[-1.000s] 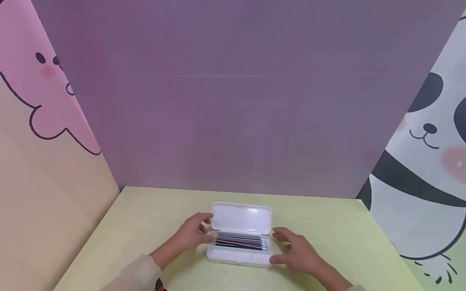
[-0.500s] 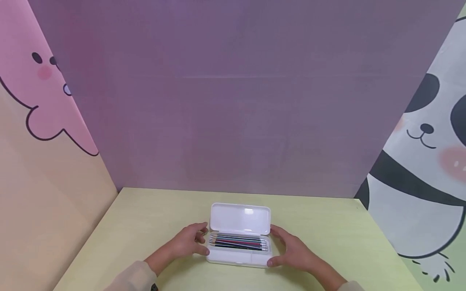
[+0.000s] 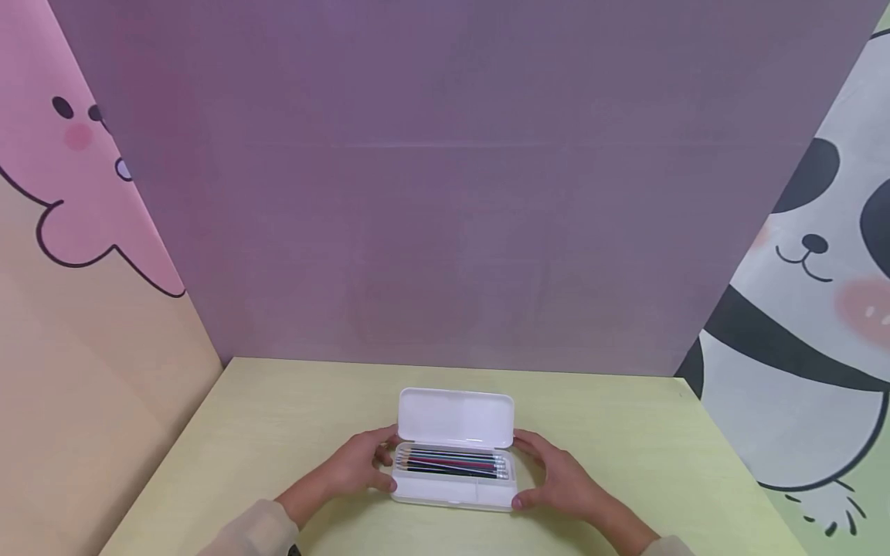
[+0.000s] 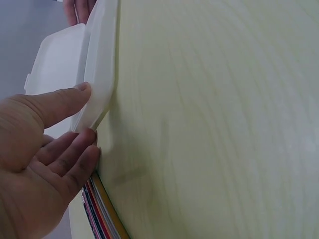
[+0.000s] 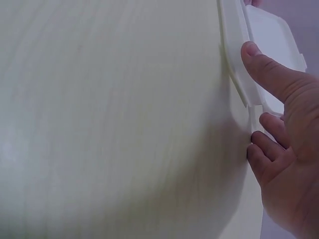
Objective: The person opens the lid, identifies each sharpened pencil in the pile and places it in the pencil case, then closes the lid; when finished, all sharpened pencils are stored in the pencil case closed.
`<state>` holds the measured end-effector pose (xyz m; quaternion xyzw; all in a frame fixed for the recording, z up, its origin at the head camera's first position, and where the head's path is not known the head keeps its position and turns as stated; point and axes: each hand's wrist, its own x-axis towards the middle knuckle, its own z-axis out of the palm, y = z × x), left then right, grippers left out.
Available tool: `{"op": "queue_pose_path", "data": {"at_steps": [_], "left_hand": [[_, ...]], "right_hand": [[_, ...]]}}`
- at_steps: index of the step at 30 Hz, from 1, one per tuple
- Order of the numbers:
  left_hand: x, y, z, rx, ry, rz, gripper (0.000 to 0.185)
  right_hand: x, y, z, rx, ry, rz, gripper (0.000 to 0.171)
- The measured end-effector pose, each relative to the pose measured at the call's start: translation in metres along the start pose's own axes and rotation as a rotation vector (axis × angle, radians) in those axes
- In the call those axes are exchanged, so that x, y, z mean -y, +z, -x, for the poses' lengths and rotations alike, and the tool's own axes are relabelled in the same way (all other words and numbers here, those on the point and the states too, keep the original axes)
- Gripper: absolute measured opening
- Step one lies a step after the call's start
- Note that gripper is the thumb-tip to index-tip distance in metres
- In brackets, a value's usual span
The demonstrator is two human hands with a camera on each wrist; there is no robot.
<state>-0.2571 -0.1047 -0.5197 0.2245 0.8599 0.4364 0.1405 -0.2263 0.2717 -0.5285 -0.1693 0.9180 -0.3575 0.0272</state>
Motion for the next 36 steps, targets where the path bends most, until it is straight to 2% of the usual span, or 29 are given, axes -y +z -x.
{"op": "queue_pose_path", "data": {"at_steps": [5,9,13,17,25,32,36], "left_hand": [[0.0018,0.0022,0.0001,-0.017,0.0,0.018,0.107],[0.0036,0.0035,-0.0016,-0.024,-0.007,0.013,0.105],[0.0041,0.0043,-0.0024,-0.019,-0.009,0.027,0.102],[0.0038,0.0052,-0.0017,-0.017,-0.009,0.026,0.104],[0.0017,0.005,-0.0017,-0.028,-0.016,-0.007,0.113],[0.003,0.0049,-0.0013,-0.06,-0.018,0.033,0.102],[0.0048,0.0051,0.002,-0.064,-0.001,0.037,0.089]], "right_hand": [[-0.0022,0.0019,0.0,-0.013,0.024,-0.028,0.104],[-0.0018,0.0019,-0.0005,0.002,0.03,-0.049,0.102],[0.0004,0.0017,-0.0005,0.02,0.026,-0.071,0.107],[0.0031,0.0028,-0.0001,0.029,0.063,-0.112,0.115],[0.0061,0.0047,-0.0026,-0.004,0.112,-0.119,0.124],[0.0057,0.0045,-0.0028,-0.038,0.049,-0.133,0.112],[0.0065,0.007,0.0,-0.079,0.086,-0.126,0.1]]}}
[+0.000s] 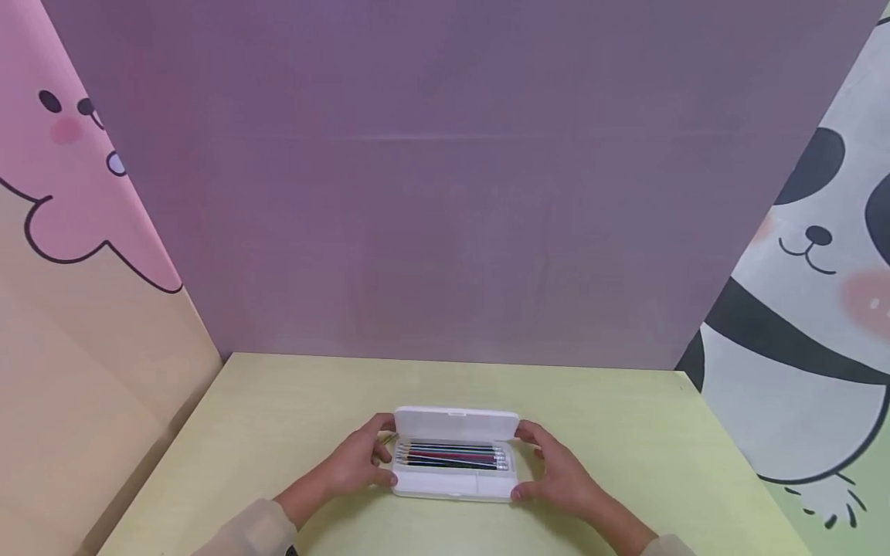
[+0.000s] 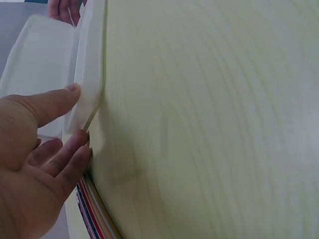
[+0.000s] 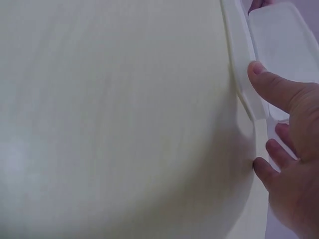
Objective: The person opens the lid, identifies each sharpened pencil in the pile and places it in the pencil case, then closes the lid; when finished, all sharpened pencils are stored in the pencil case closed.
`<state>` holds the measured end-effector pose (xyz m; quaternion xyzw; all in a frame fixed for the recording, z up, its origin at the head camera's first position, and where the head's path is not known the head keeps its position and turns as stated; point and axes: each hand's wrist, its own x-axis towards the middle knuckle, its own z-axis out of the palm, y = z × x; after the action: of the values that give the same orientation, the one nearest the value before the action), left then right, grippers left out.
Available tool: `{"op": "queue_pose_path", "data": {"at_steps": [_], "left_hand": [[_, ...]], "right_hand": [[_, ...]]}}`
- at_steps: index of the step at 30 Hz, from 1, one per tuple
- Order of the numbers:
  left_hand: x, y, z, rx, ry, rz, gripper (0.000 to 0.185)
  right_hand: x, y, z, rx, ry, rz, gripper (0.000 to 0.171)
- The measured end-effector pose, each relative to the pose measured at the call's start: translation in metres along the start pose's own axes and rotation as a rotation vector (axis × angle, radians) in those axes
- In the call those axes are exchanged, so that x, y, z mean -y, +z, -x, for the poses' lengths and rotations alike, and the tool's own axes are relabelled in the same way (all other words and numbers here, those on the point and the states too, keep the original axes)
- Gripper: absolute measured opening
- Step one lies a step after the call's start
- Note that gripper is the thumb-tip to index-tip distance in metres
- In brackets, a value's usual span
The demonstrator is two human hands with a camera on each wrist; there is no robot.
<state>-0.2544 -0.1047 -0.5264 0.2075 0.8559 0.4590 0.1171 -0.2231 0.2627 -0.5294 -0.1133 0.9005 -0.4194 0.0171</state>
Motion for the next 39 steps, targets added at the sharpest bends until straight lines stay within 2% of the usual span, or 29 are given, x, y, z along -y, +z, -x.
{"op": "queue_pose_path", "data": {"at_steps": [4,8,11,15,19,25,31,34,39], "left_hand": [[0.0,-0.004,0.006,0.031,0.007,0.011,0.074],[-0.003,-0.01,0.011,0.07,-0.003,0.074,0.067],[-0.006,-0.013,0.012,0.07,-0.011,0.104,0.064],[-0.012,-0.013,0.012,0.069,-0.038,0.138,0.063],[-0.014,-0.014,0.011,0.093,-0.068,0.151,0.076],[-0.017,-0.011,0.005,0.123,-0.031,0.04,0.092],[-0.018,-0.005,0.004,0.115,-0.001,-0.094,0.099],[-0.018,-0.003,0.003,0.099,-0.003,-0.16,0.1],[-0.021,0.0,0.003,0.085,-0.013,-0.237,0.101]], "right_hand": [[0.0,0.003,0.004,-0.031,0.01,0.053,0.089],[-0.002,0.003,0.008,-0.046,-0.042,0.11,0.082],[-0.005,0.001,0.01,-0.054,-0.076,0.156,0.081],[-0.005,-0.007,0.012,0.002,-0.128,0.149,0.075],[-0.005,-0.017,0.01,0.089,-0.149,0.068,0.066],[-0.002,-0.024,0.003,0.146,-0.153,0.079,0.055],[0.001,-0.026,0.0,0.192,-0.123,0.098,0.055],[0.0,-0.024,0.0,0.184,-0.126,0.123,0.064],[-0.002,-0.02,-0.001,0.171,-0.11,0.16,0.09]]}}
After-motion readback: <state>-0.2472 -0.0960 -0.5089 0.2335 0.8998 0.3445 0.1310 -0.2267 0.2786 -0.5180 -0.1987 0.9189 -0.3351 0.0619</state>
